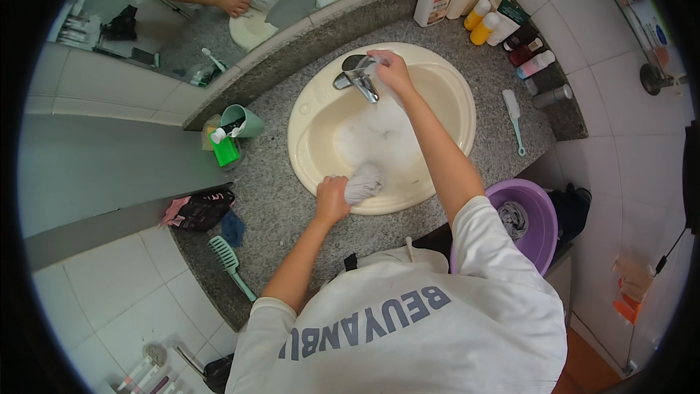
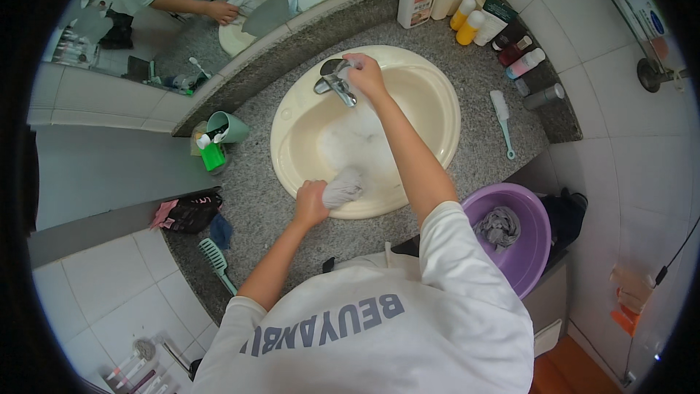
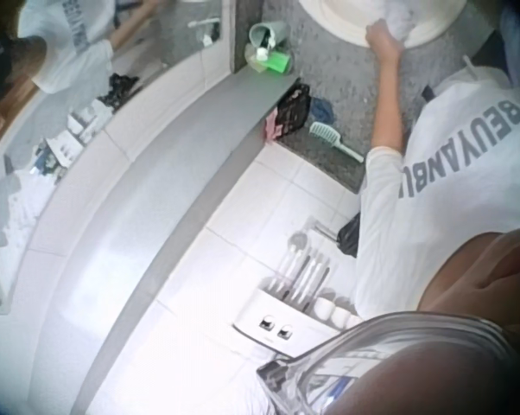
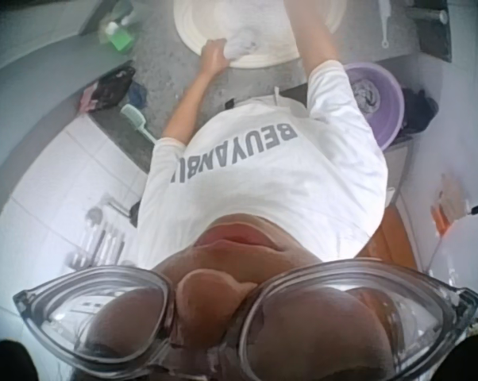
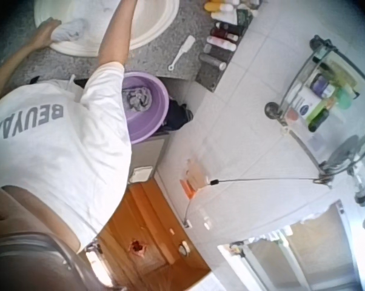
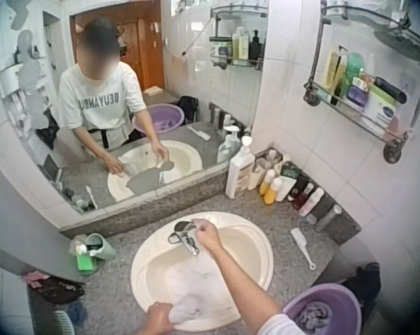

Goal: The person washes a white garment in a bathroom sink filled with soapy water by scrubbing the fabric by hand and then wringing it out.

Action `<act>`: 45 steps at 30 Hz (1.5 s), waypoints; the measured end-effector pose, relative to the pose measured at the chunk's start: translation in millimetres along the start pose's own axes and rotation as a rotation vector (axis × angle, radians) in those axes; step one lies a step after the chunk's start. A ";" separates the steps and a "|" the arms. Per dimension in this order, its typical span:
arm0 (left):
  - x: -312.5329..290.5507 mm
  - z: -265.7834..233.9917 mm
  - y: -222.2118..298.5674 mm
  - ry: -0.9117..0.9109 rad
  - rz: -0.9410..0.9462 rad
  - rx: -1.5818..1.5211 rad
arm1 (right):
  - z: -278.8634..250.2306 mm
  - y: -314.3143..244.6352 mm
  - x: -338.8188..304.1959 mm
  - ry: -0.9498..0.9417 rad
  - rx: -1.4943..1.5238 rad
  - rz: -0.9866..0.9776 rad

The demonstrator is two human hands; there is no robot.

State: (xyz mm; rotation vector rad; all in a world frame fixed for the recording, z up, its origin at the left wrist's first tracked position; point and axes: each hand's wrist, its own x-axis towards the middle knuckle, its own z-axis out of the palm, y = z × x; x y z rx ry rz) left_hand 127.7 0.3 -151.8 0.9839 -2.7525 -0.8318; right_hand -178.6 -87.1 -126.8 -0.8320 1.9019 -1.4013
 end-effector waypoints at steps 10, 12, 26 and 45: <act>14.5 2.9 5.6 -0.041 0.043 -0.074 | 16.5 144.4 -8.1 -0.226 0.057 0.294; 2.3 -4.7 -0.3 -0.027 0.013 -0.067 | 35.2 110.0 -22.2 -0.342 0.232 0.393; 14.0 1.6 4.9 -0.015 0.044 -0.053 | 6.2 120.2 -15.1 -0.357 0.469 0.501; 12.5 -1.9 8.8 -0.024 -0.002 -0.071 | 74.0 149.3 17.4 0.782 1.391 0.995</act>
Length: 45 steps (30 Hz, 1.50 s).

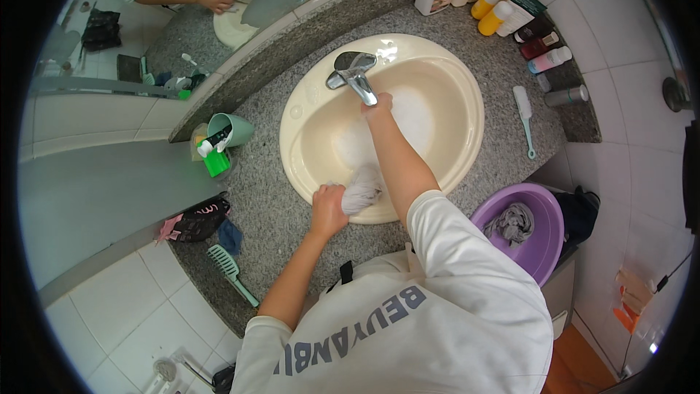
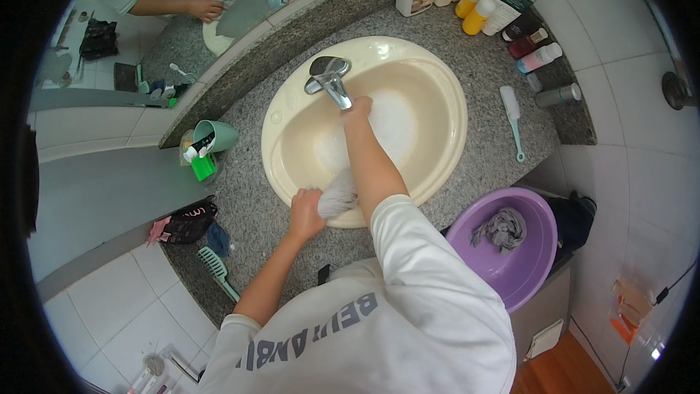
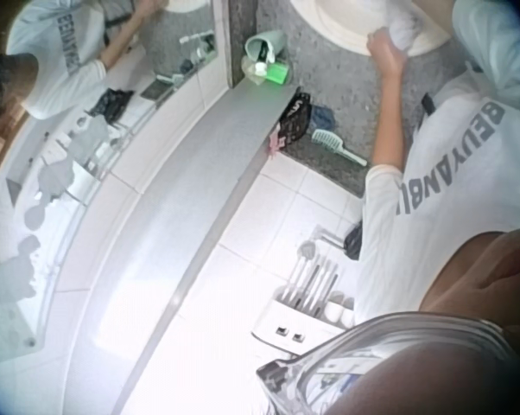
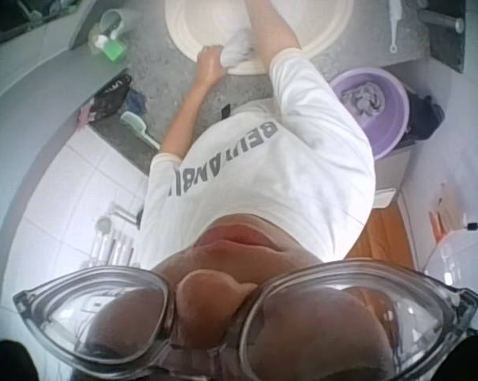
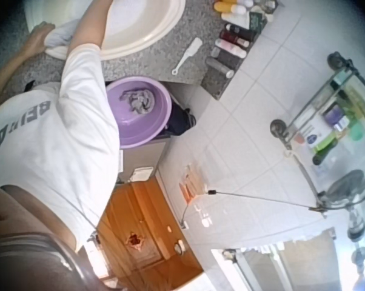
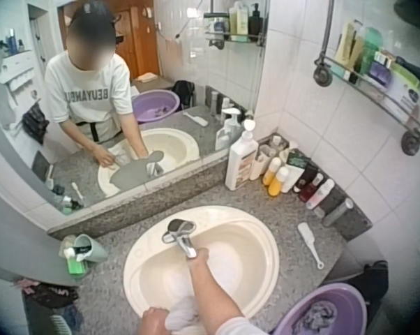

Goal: The person washes a white garment in a bathroom sink filled with soapy water by scrubbing the fabric by hand and then wringing it out.

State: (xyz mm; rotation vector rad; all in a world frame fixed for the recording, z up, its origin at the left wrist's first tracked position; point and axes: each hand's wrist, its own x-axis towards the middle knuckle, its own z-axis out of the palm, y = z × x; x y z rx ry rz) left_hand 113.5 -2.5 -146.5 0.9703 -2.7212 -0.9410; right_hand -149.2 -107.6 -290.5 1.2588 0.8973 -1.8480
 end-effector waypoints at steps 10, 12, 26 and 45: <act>15.0 6.7 3.5 -0.031 0.044 -0.018 | 3.9 -21.6 59.1 -0.112 -0.004 -0.189; 20.5 12.0 3.1 -0.050 0.065 -0.012 | -0.1 -36.0 51.2 -0.190 0.112 -0.192; 6.7 -9.7 0.2 -0.076 0.000 0.040 | -14.6 -94.0 -82.5 -0.907 -0.737 0.254; -24.9 -31.6 -59.0 0.054 -0.286 -0.102 | -19.5 -86.8 -63.4 -0.815 -0.980 0.153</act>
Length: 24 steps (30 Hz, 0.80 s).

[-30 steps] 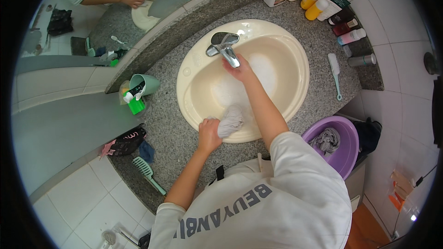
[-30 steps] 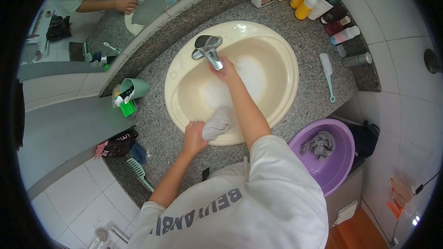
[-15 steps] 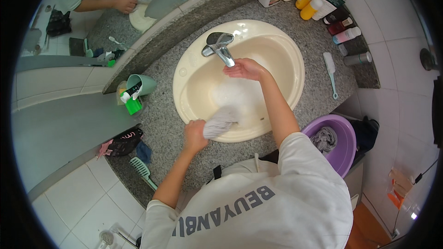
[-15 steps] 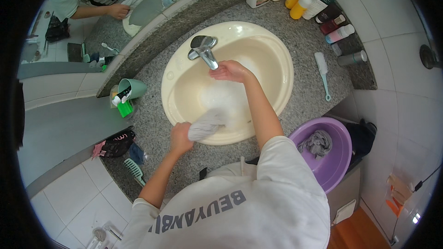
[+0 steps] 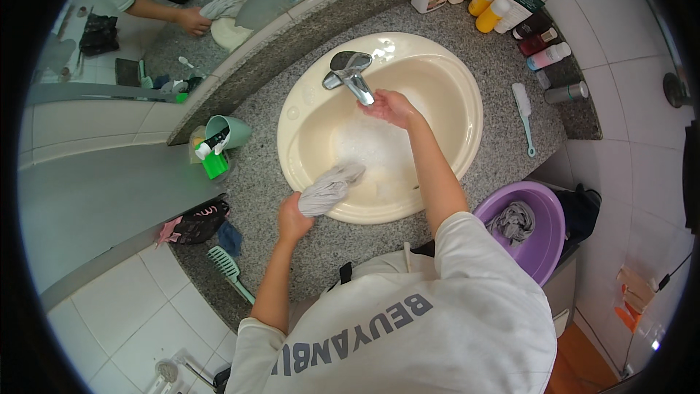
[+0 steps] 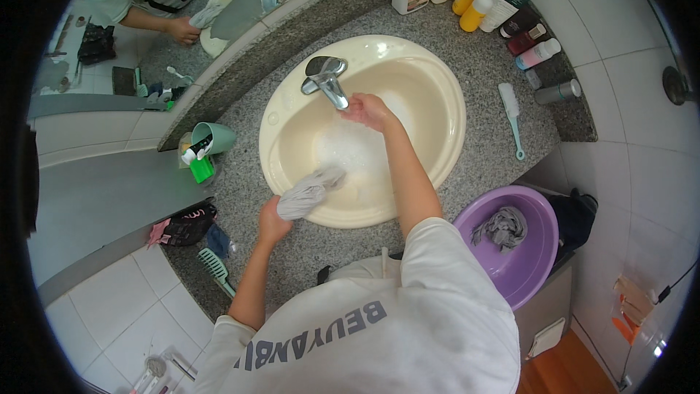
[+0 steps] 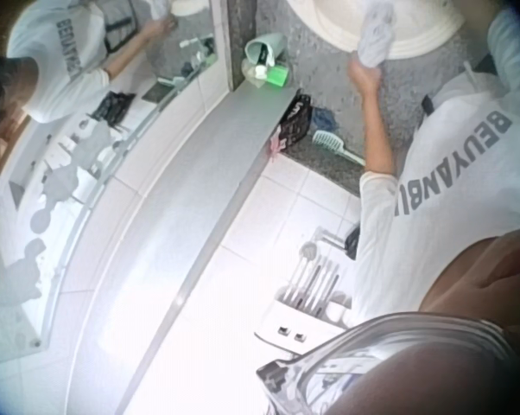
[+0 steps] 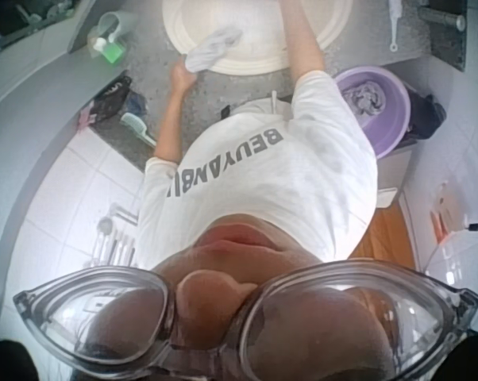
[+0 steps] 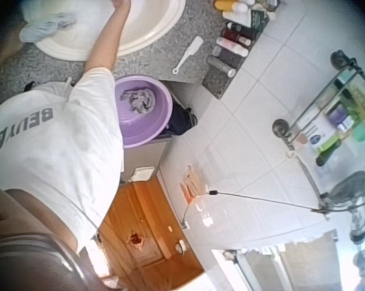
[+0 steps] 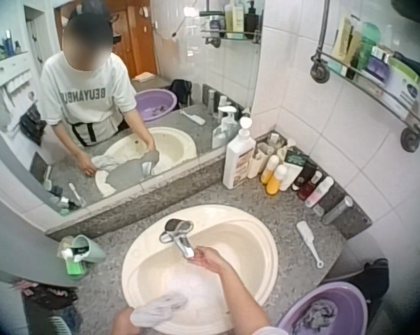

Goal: The person washes a white garment in a bathroom sink filled with soapy water by scrubbing the fabric by hand and then wringing it out.

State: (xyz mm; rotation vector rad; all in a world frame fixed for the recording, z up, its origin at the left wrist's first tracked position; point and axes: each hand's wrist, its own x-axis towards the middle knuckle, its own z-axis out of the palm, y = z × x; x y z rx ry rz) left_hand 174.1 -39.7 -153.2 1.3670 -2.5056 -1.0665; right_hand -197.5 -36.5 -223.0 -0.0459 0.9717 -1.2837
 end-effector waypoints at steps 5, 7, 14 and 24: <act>-4.9 2.8 -5.0 0.029 0.000 -0.013 | 10.4 10.7 -0.6 -0.159 -0.138 0.149; -4.1 2.2 -3.8 0.028 0.004 -0.010 | 6.5 12.6 3.7 0.096 0.041 -0.069; -19.5 -11.0 -11.7 -0.109 0.095 -0.035 | 20.2 8.4 -14.6 -0.115 0.221 0.017; -43.7 -28.7 -28.8 -0.166 -0.051 -0.139 | -1.5 58.5 -0.3 0.300 -1.752 0.059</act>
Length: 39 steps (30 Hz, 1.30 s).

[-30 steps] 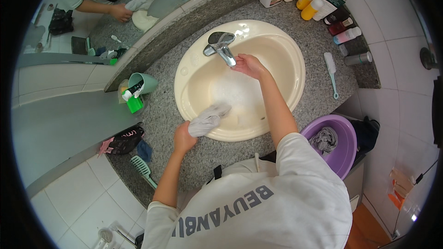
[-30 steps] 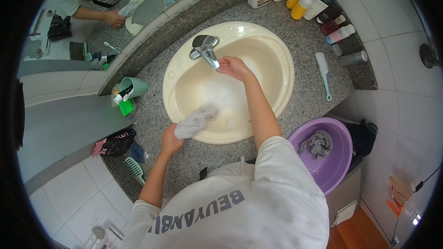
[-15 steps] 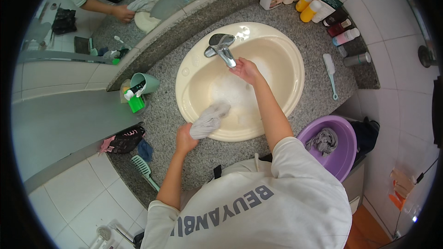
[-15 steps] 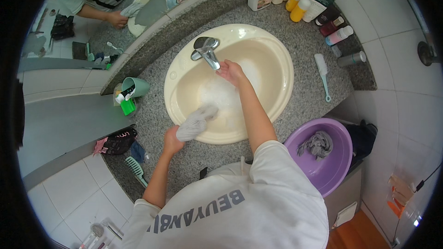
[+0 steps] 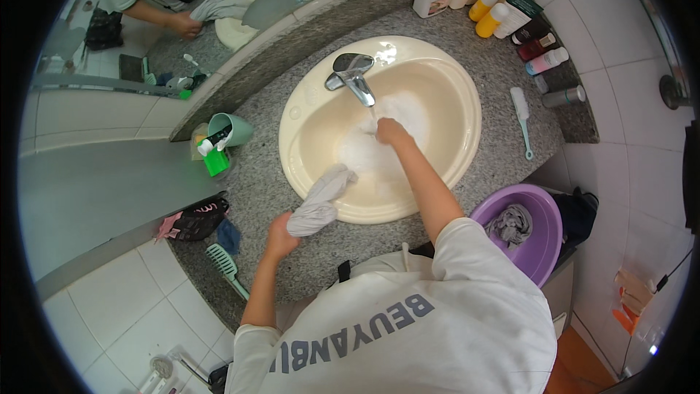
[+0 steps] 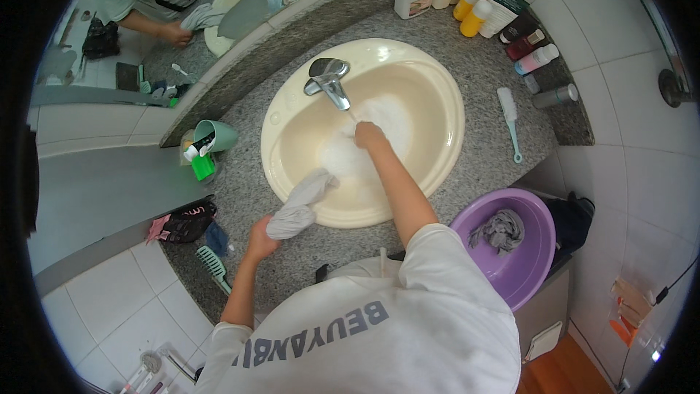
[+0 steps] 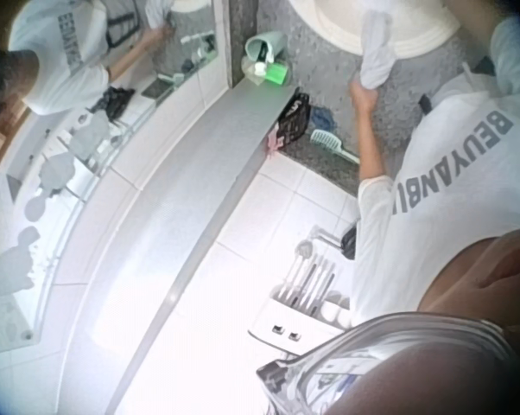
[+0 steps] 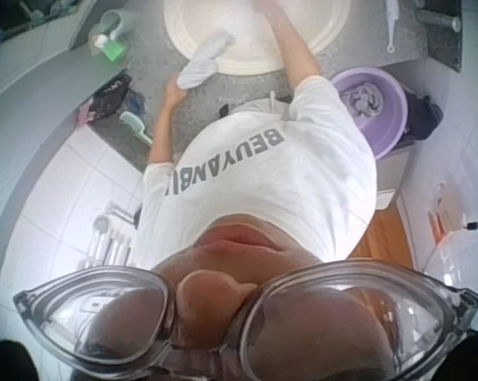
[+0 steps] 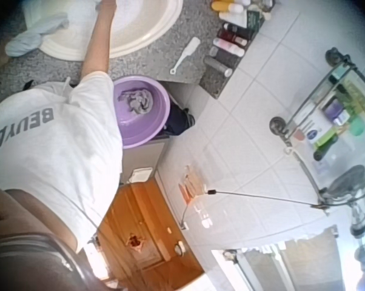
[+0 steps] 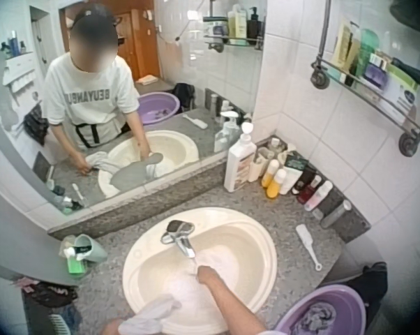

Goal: The person washes a white garment in a bathroom sink filled with soapy water by scrubbing the fabric by hand and then wringing it out.

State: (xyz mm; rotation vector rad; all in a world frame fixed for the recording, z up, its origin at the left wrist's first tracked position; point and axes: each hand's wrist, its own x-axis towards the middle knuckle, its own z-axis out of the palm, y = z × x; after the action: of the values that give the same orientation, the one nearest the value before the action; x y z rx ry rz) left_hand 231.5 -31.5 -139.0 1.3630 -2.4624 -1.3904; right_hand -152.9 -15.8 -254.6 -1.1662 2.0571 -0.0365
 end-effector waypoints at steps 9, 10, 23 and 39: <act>-24.3 -53.6 31.1 0.079 -0.193 -0.149 | -5.4 -114.6 -24.4 0.796 0.306 -0.571; -27.3 -60.9 34.9 0.084 -0.196 -0.143 | -8.8 -122.8 -8.3 0.944 0.146 -0.641; -48.4 -79.0 46.7 0.216 -0.166 -0.393 | 25.7 -186.0 22.0 0.512 -0.011 -1.095; -36.3 -73.8 65.5 0.124 -0.087 -0.369 | 30.0 -32.2 -0.1 0.066 2.266 0.084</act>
State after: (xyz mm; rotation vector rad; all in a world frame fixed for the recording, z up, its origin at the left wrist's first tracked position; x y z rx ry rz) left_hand 238.1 -42.9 -34.8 1.4300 -1.9662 -1.6202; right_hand -110.9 -24.8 -264.1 0.4191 0.8338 -1.7360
